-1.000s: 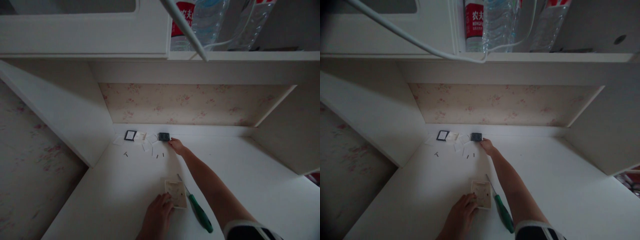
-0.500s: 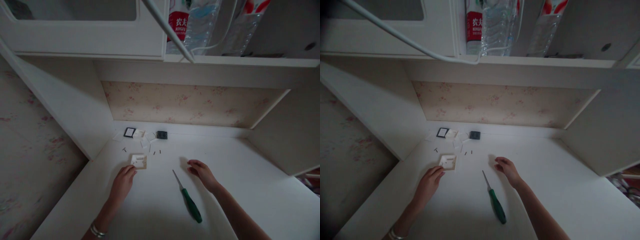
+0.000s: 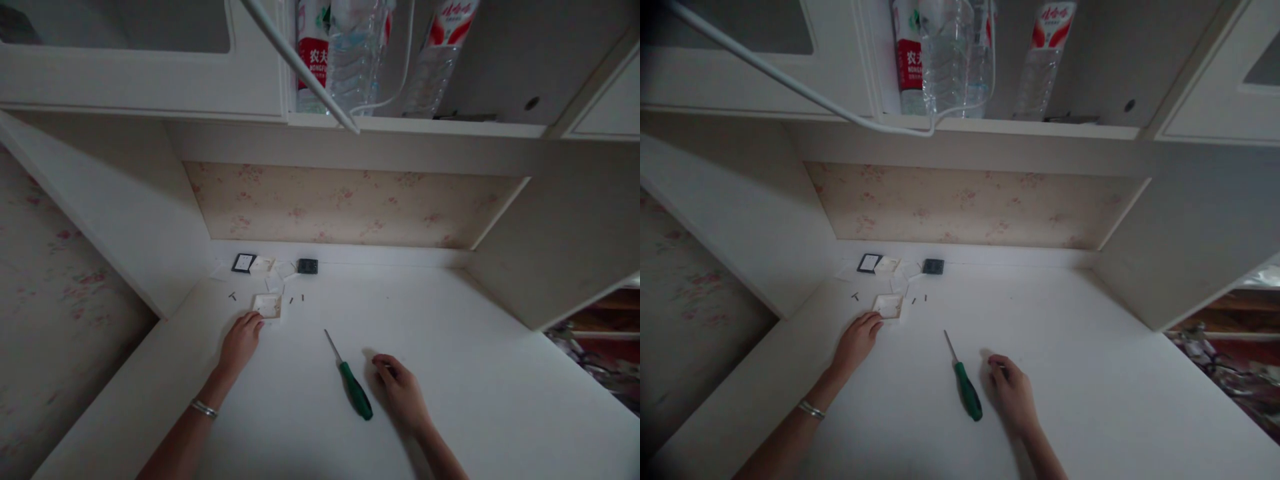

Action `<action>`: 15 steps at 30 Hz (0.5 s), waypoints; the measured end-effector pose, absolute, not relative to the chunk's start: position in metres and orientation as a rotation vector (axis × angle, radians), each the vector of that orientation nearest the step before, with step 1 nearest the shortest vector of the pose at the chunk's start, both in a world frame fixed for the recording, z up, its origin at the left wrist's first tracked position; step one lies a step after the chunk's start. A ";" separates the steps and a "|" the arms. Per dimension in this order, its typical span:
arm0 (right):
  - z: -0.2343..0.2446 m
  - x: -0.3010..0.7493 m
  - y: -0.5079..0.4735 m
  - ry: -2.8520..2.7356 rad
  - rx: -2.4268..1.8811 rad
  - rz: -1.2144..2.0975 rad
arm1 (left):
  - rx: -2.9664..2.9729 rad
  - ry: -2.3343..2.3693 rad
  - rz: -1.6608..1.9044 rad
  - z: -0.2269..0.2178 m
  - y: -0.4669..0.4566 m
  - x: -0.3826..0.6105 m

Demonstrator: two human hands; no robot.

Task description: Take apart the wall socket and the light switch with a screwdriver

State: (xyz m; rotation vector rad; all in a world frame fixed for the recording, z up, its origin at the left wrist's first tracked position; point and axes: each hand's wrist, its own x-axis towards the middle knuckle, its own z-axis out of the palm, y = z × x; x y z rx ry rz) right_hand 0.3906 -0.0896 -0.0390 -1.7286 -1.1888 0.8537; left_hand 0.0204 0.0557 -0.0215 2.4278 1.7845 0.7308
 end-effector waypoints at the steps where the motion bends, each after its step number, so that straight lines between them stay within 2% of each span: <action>1: -0.038 0.387 -0.089 -1.236 -1.756 0.804 | 2.435 1.794 0.724 -0.021 0.059 0.023; 5: -0.036 0.382 -0.090 -1.327 -1.804 0.689 | 2.480 1.802 0.699 -0.017 0.073 0.034; 10: -0.024 0.374 -0.103 -1.405 -1.792 0.731 | 2.463 1.821 0.663 -0.013 0.083 0.041; 15: -0.006 0.348 -0.116 -1.815 -1.789 0.624 | 2.428 1.844 0.829 -0.005 0.057 0.051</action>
